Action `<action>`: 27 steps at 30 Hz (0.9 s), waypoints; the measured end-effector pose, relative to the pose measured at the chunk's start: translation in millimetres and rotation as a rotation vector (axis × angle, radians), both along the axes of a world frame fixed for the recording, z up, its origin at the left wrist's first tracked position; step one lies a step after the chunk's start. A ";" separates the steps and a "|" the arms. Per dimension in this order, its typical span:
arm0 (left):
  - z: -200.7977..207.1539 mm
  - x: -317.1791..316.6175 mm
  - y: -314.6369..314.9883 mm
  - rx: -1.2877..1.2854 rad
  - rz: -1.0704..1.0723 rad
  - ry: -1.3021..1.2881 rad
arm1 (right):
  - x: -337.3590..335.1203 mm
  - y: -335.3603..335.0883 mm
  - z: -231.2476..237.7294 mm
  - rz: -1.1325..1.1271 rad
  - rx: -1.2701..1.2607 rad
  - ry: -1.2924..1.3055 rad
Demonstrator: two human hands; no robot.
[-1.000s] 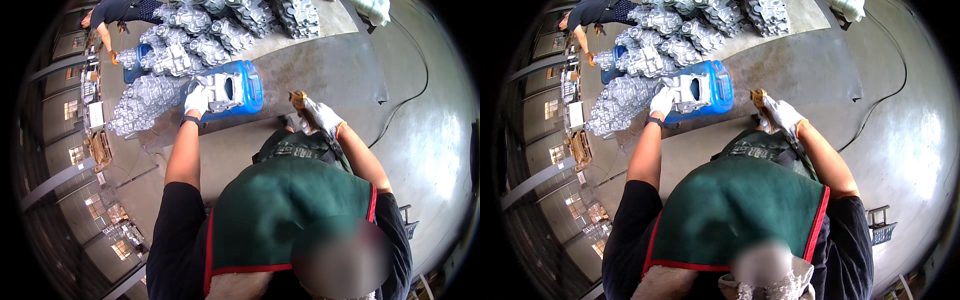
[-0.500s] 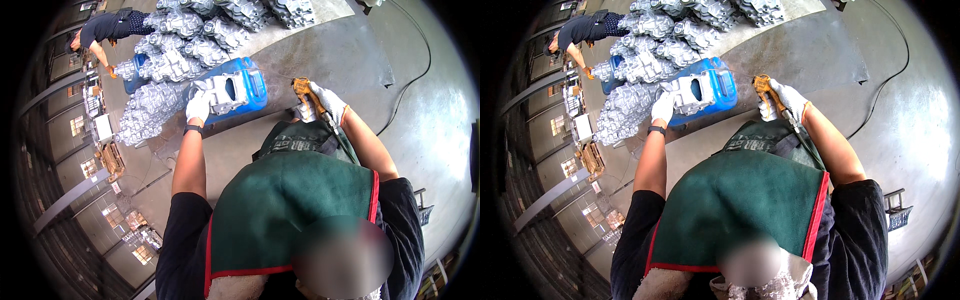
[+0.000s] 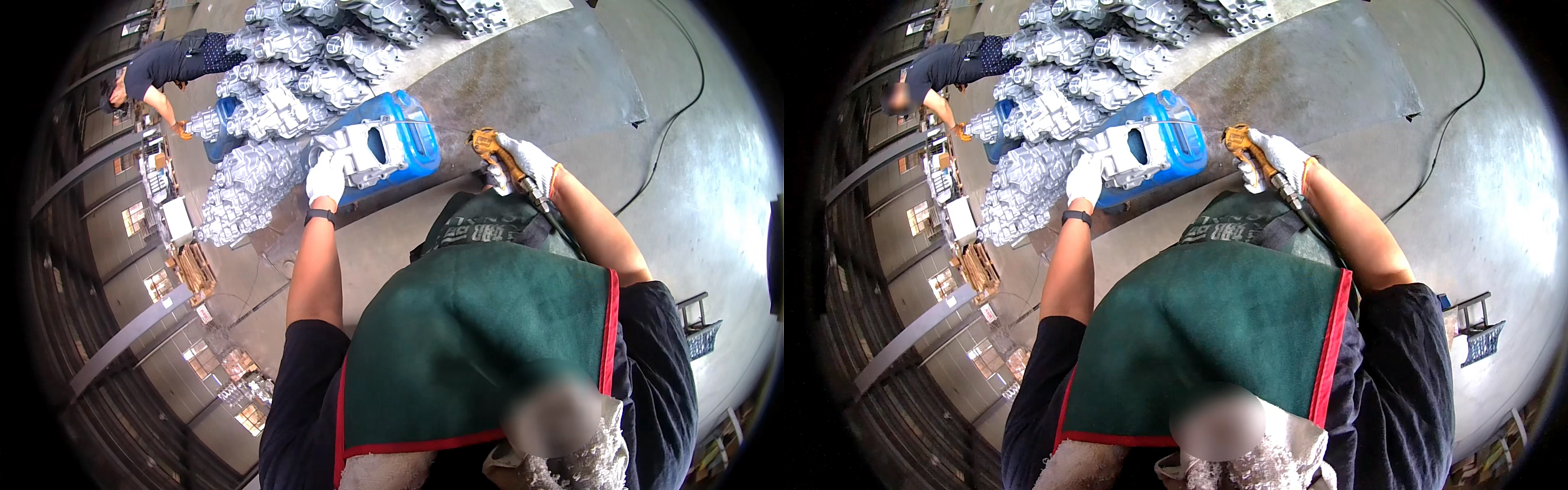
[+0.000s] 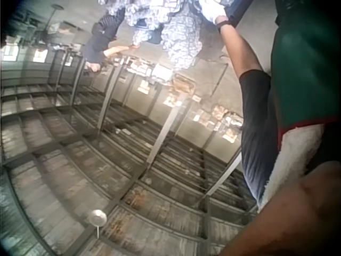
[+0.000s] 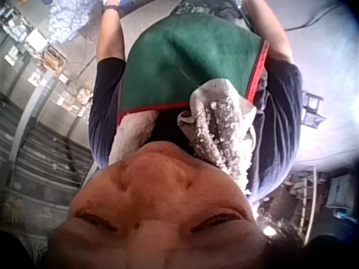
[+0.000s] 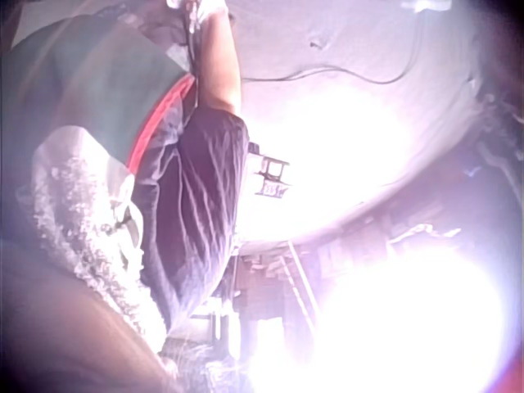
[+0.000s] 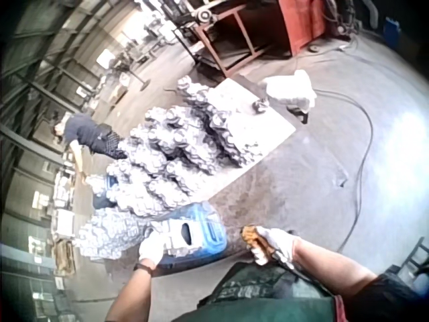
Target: The person holds a spray gun and applies a liquid to the interior and exterior of several metal machine castings on a workbench. The person picks up one casting at a time, rotates it to reach different sides, sprays it, and then places it back down.
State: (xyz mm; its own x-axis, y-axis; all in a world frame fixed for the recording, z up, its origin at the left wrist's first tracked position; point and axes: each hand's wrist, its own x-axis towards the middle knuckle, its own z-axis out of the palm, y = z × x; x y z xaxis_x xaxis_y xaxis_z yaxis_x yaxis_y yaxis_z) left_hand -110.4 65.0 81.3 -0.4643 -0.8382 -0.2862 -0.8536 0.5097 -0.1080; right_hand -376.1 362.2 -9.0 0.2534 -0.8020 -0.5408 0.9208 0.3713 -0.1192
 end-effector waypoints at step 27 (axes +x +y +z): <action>-3.8 6.6 -0.8 -0.019 0.010 0.057 | -13.0 3.1 26.4 0.039 -0.017 0.122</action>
